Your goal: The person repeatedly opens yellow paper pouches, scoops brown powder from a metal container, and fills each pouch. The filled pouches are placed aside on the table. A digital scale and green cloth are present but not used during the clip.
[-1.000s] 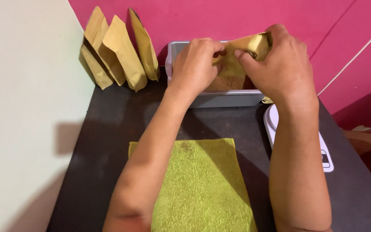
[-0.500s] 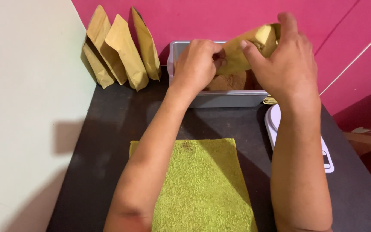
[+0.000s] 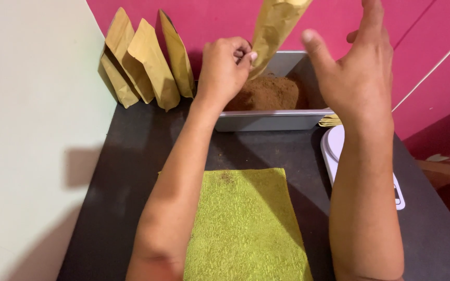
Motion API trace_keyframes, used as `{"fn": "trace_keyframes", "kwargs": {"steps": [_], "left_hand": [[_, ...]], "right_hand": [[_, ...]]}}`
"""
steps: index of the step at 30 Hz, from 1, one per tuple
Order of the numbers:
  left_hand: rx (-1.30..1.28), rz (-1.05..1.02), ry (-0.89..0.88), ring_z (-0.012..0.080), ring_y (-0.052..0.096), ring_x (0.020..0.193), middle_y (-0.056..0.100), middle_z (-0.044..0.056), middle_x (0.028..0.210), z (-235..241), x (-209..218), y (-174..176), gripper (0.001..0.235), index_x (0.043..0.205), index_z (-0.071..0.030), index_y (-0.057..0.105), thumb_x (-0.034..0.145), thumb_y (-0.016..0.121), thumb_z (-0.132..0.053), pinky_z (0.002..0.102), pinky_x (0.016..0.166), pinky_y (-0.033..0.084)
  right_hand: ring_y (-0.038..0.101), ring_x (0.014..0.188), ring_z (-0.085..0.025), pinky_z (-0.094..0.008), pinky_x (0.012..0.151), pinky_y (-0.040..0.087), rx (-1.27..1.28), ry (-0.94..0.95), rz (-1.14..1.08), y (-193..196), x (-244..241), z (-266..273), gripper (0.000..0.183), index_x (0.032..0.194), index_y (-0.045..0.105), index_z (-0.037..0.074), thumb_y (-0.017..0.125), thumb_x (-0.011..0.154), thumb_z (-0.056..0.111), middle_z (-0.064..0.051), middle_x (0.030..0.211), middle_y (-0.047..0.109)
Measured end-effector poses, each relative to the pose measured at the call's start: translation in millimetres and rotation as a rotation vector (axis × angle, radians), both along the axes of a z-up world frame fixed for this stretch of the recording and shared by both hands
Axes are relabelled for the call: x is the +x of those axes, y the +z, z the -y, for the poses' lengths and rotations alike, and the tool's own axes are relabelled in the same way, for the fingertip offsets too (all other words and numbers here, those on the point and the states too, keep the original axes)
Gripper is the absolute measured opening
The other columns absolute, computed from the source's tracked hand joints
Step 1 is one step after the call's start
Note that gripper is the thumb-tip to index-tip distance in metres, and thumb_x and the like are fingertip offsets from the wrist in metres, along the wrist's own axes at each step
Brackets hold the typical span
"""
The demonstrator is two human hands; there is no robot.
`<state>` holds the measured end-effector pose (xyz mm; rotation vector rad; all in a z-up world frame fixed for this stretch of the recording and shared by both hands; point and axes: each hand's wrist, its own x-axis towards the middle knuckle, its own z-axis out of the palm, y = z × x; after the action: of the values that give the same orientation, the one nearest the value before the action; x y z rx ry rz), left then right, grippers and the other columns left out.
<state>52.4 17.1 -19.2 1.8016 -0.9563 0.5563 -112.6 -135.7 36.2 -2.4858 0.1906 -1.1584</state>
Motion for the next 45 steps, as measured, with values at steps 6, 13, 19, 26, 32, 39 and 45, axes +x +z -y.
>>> {"fn": "trace_keyframes", "kwargs": {"steps": [6, 13, 19, 26, 32, 39, 45], "left_hand": [[0.081, -0.167, 0.038, 0.0064, 0.082, 0.07, 0.081, -0.003, 0.074, -26.5, -3.2, 17.8, 0.008, 0.082, -0.014, 0.075, 0.09, 0.078, -0.016, 0.025, 0.068, 0.065], [0.135, -0.191, 0.048, 0.0031, 0.081, 0.067, 0.079, -0.004, 0.069, -34.7, -2.2, 18.0, 0.012, 0.079, -0.015, 0.074, 0.09, 0.08, -0.015, 0.024, 0.065, 0.063], [0.11, -0.179, -0.042, 0.0072, 0.081, 0.068, 0.081, 0.003, 0.075, -28.3, -6.4, 19.2, 0.008, 0.082, -0.009, 0.075, 0.088, 0.08, -0.008, 0.024, 0.067, 0.069], [0.143, -0.144, -0.062, 0.0135, 0.076, 0.071, 0.08, 0.005, 0.079, -13.0, -9.9, 13.2, 0.001, 0.084, -0.005, 0.078, 0.085, 0.079, -0.005, 0.027, 0.071, 0.065], [0.161, -0.264, -0.054, 0.0124, 0.082, 0.071, 0.08, 0.007, 0.075, -18.5, -14.7, 17.4, 0.006, 0.084, -0.006, 0.075, 0.09, 0.075, -0.007, 0.028, 0.07, 0.068], [0.226, -0.226, -0.011, 0.0153, 0.077, 0.074, 0.08, 0.006, 0.082, -17.9, -10.5, 17.9, 0.005, 0.087, -0.004, 0.079, 0.087, 0.079, -0.009, 0.029, 0.071, 0.065], [0.252, -0.232, 0.04, 0.0142, 0.071, 0.072, 0.078, 0.002, 0.078, -20.3, -8.8, 17.9, 0.003, 0.086, -0.008, 0.079, 0.085, 0.079, -0.01, 0.032, 0.063, 0.056]], "right_hand": [[0.052, 0.122, -0.044, -0.058, 0.094, 0.042, 0.004, 0.009, 0.096, -18.8, 24.4, 28.7, 0.043, 0.152, 0.031, 0.003, 0.049, 0.12, 0.026, -0.029, 0.13, 0.051], [0.041, 0.146, -0.04, -0.05, 0.116, 0.037, 0.218, 0.175, 0.103, -28.6, 48.1, 38.1, 0.05, 0.155, 0.029, -0.001, 0.037, 0.117, 0.031, -0.026, 0.16, 0.037], [0.028, 0.159, -0.032, -0.046, 0.132, 0.025, 0.278, 0.106, 0.33, -38.3, 57.2, 47.9, 0.042, 0.159, 0.027, 0.008, 0.043, 0.123, 0.023, -0.017, 0.168, 0.032], [0.065, 0.137, -0.024, -0.034, 0.09, 0.049, 0.568, 0.404, 0.05, -10.0, 33.2, 15.7, 0.052, 0.151, 0.041, 0.015, 0.036, 0.107, 0.043, -0.009, 0.152, 0.061], [0.031, 0.162, -0.035, -0.051, 0.135, 0.03, 0.198, 0.327, 0.361, -21.6, 36.2, 34.2, 0.037, 0.161, 0.029, 0.014, 0.035, 0.125, 0.016, -0.016, 0.17, 0.036], [0.078, 0.107, -0.026, -0.038, 0.088, 0.06, 0.417, 0.354, 0.11, 0.8, 21.7, 12.3, 0.051, 0.15, 0.041, -0.001, 0.037, 0.111, 0.033, -0.014, 0.12, 0.073], [0.054, 0.137, -0.039, -0.046, 0.102, 0.052, 0.24, 0.342, 0.172, -0.4, 19.0, 18.0, 0.048, 0.151, 0.036, 0.002, 0.054, 0.109, 0.017, -0.029, 0.149, 0.048]]}}
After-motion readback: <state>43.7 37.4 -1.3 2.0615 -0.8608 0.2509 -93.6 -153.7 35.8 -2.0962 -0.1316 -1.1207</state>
